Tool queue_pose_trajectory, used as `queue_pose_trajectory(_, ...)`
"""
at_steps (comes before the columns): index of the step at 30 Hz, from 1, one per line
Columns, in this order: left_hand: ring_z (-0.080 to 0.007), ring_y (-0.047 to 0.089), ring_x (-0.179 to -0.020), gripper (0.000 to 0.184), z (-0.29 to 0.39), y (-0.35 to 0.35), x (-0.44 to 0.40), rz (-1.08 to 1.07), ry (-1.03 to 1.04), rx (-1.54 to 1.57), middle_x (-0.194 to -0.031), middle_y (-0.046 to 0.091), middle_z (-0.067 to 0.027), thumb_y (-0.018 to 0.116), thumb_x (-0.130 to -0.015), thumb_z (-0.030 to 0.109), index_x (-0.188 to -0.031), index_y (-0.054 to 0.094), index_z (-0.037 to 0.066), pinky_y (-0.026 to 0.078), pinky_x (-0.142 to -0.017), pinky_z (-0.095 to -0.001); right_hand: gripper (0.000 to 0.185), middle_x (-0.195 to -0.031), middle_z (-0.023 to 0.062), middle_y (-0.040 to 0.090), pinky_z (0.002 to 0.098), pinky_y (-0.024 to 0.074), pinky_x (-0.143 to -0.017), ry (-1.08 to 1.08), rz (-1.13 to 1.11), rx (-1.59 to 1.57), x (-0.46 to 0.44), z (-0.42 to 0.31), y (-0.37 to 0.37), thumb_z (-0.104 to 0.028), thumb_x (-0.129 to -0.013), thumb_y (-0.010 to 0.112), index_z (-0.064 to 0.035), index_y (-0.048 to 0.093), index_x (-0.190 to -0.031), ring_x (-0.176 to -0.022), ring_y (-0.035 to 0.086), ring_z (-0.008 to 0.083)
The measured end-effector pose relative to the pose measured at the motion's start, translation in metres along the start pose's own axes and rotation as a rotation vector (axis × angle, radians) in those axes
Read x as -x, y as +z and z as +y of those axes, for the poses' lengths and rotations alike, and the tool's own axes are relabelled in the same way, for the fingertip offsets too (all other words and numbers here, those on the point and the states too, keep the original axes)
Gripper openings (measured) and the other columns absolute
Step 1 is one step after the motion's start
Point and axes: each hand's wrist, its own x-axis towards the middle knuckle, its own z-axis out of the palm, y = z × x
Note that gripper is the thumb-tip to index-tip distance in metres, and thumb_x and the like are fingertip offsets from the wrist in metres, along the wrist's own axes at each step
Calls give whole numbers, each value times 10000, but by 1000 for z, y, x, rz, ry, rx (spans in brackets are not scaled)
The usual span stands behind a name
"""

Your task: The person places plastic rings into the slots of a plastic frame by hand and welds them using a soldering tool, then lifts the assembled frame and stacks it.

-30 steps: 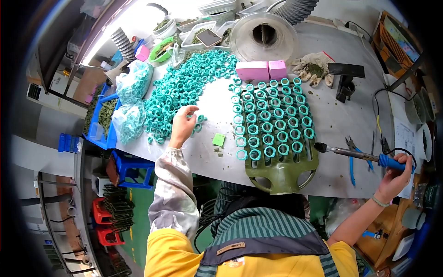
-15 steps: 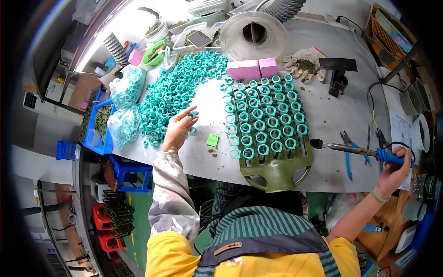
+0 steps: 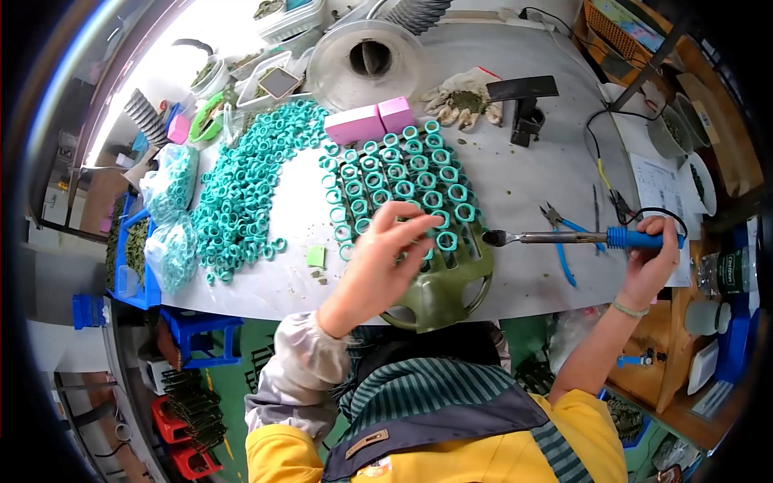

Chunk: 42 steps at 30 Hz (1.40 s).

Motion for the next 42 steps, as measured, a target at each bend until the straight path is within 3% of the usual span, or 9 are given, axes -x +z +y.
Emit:
queue_pose_trajectory(7, -286, 597, -1011, 316, -10, 54, -19, 40, 171, -163, -1116, 659, -93, 705, -813, 30, -1126, 671, 46, 497, -870, -365, 328, -737, 122, 643, 184, 373, -409, 33, -39, -75, 2, 17, -2, -239, -953, 570, -12, 603, -718, -446, 480, 86)
queue_pose_trajectory(22, -274, 587, -998, 278, -18, 71, -28, 14, 188, -199, -1075, 690, -69, 711, -796, 42, -1073, 699, 43, 488, -890, -367, 335, -721, 108, 639, 209, 377, -415, -2, -10, -102, -8, 19, -4, -241, -947, 583, -25, 609, -693, -536, 537, 105)
queue_pose_trajectory(28, -294, 575, -1012, 334, 0, 56, -24, 47, 246, -230, -1167, 620, -96, 727, -800, 70, -1129, 667, 52, 467, -895, -378, 293, -860, 128, 692, 235, 504, -591, 47, 131, -183, -58, 34, 21, -280, -942, 625, -1, 635, -853, -671, 616, 133)
queue_pose_trajectory(30, -283, 561, -953, 292, 16, 34, -10, 54, 243, -87, -1070, 584, -104, 723, -815, 87, -1095, 652, 43, 471, -830, -360, 292, -881, 133, 694, 257, 525, -651, 37, 56, -282, -91, 52, 36, -268, -949, 616, 18, 630, -897, -702, 634, 148)
queue_pose_trajectory(33, -149, 602, -767, 123, 20, -17, 40, -214, -168, 168, -846, 611, -75, 640, -925, 95, -983, 649, -13, 482, -673, -283, 300, -907, 150, 700, 264, 549, -688, 80, -52, -336, -140, 72, 62, -263, -950, 615, 36, 627, -916, -672, 640, 156)
queue_pose_trajectory(34, -112, 630, -758, 176, 13, -31, 61, -320, -568, 434, -878, 657, -85, 602, -963, 124, -1009, 649, -39, 512, -678, -254, 302, -911, 150, 701, 262, 554, -685, 110, -64, -310, -154, 79, 67, -267, -948, 618, 33, 627, -918, -669, 642, 154)
queue_pose_trajectory(35, -122, 673, -819, 240, 6, -41, 81, -341, -735, 477, -967, 685, -111, 571, -986, 139, -1073, 638, -74, 554, -738, -251, 304, -916, 150, 702, 261, 558, -682, 142, -78, -284, -167, 86, 72, -272, -946, 622, 31, 628, -919, -667, 644, 152)
queue_pose_trajectory(39, -195, 665, -1019, 356, -22, -40, 140, -115, -895, 625, -1104, 663, -158, 549, -993, 109, -1256, 522, -129, 556, -872, -278, 318, -944, 142, 705, 244, 572, -673, 296, -190, -209, -193, 113, 81, -312, -929, 654, 5, 642, -941, -701, 663, 144)
queue_pose_trajectory(42, -219, 561, -1211, 434, -16, -22, 132, -11, -918, 901, -1302, 565, -166, 506, -1003, 73, -1400, 399, -65, 483, -1007, -305, 321, -992, 121, 703, 230, 575, -680, 453, -323, -216, -197, 127, 85, -321, -927, 662, -4, 652, -970, -753, 681, 145)
